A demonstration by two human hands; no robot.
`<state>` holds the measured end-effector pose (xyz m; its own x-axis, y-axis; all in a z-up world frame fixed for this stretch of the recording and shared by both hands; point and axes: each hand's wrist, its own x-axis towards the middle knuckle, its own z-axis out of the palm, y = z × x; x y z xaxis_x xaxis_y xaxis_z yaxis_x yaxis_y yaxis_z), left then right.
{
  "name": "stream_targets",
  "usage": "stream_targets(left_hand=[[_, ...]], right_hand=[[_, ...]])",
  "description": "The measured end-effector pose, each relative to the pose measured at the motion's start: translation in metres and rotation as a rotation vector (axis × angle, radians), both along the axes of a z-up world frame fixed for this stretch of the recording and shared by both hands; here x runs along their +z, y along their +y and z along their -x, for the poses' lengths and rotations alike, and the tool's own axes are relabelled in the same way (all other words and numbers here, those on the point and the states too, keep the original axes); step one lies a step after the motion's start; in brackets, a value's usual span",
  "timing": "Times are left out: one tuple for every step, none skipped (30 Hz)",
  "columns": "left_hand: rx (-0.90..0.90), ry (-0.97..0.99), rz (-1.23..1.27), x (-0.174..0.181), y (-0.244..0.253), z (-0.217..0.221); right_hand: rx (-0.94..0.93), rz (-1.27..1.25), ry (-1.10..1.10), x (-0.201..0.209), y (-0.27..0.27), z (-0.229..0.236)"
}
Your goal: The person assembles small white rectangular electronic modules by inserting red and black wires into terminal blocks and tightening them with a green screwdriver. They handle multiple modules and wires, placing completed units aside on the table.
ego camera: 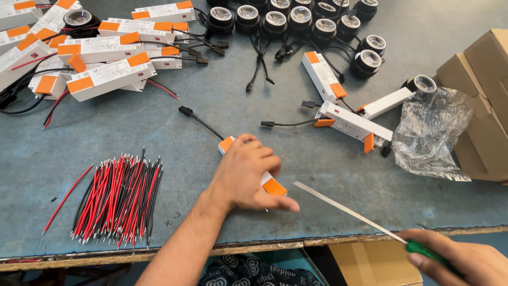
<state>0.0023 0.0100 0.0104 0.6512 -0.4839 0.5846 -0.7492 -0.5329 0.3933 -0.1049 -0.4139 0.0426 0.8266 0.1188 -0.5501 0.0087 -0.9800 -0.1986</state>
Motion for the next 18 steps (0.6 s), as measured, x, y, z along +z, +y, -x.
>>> stream_targets(left_hand=[[-0.017, -0.001, -0.035, 0.001, -0.001, 0.001], [-0.012, 0.014, -0.027, 0.002, -0.001, 0.0], [-0.009, 0.031, -0.02, 0.002, -0.002, -0.001], [-0.005, 0.048, -0.013, 0.001, -0.004, -0.001], [-0.009, 0.131, 0.079, 0.0, -0.003, -0.002], [-0.012, 0.214, 0.173, -0.001, -0.003, -0.002], [-0.014, 0.297, 0.262, -0.002, -0.001, -0.001], [-0.009, 0.314, 0.299, -0.003, 0.0, 0.0], [-0.006, 0.329, 0.336, -0.004, -0.001, 0.001], [-0.003, 0.344, 0.373, -0.004, -0.001, 0.003], [0.02, 0.36, 0.326, -0.003, -0.002, 0.002], [0.044, 0.376, 0.279, -0.003, -0.004, 0.003], [0.07, 0.392, 0.233, -0.002, -0.005, 0.003], [0.113, 0.284, 0.157, -0.001, -0.007, 0.004], [0.161, 0.176, 0.079, 0.0, -0.009, 0.006], [0.208, 0.068, 0.0, 0.001, -0.011, 0.007], [0.317, 0.07, -0.015, 0.001, -0.014, 0.01], [0.425, 0.073, -0.031, 0.0, -0.018, 0.015]], right_hand=[[-0.052, -0.095, -0.071, -0.007, -0.015, 0.003], [-0.093, -0.188, -0.132, -0.016, -0.027, 0.003], [-0.148, -0.266, -0.18, -0.024, -0.033, 0.003], [-0.231, -0.333, -0.181, -0.028, -0.037, 0.006], [-0.38, -0.438, -0.143, -0.034, -0.032, 0.006], [-0.445, -0.557, -0.158, -0.038, -0.023, 0.005], [-0.509, -0.679, -0.171, -0.041, -0.008, 0.003], [-0.575, -0.802, -0.183, -0.042, 0.008, -0.002], [-0.546, -0.903, -0.215, -0.044, 0.026, -0.011], [-0.515, -1.004, -0.246, -0.047, 0.046, -0.021], [-0.544, -1.025, -0.252, -0.053, 0.067, -0.031], [-0.573, -1.045, -0.258, -0.059, 0.085, -0.037], [-0.514, -1.014, -0.335, -0.063, 0.098, -0.039], [-0.455, -0.982, -0.411, -0.065, 0.105, -0.04], [-0.461, -0.977, -0.438, -0.064, 0.108, -0.04], [-0.468, -0.972, -0.465, -0.064, 0.109, -0.039], [-0.475, -0.969, -0.491, -0.064, 0.11, -0.038], [-0.46, -0.976, -0.478, -0.063, 0.108, -0.038]])
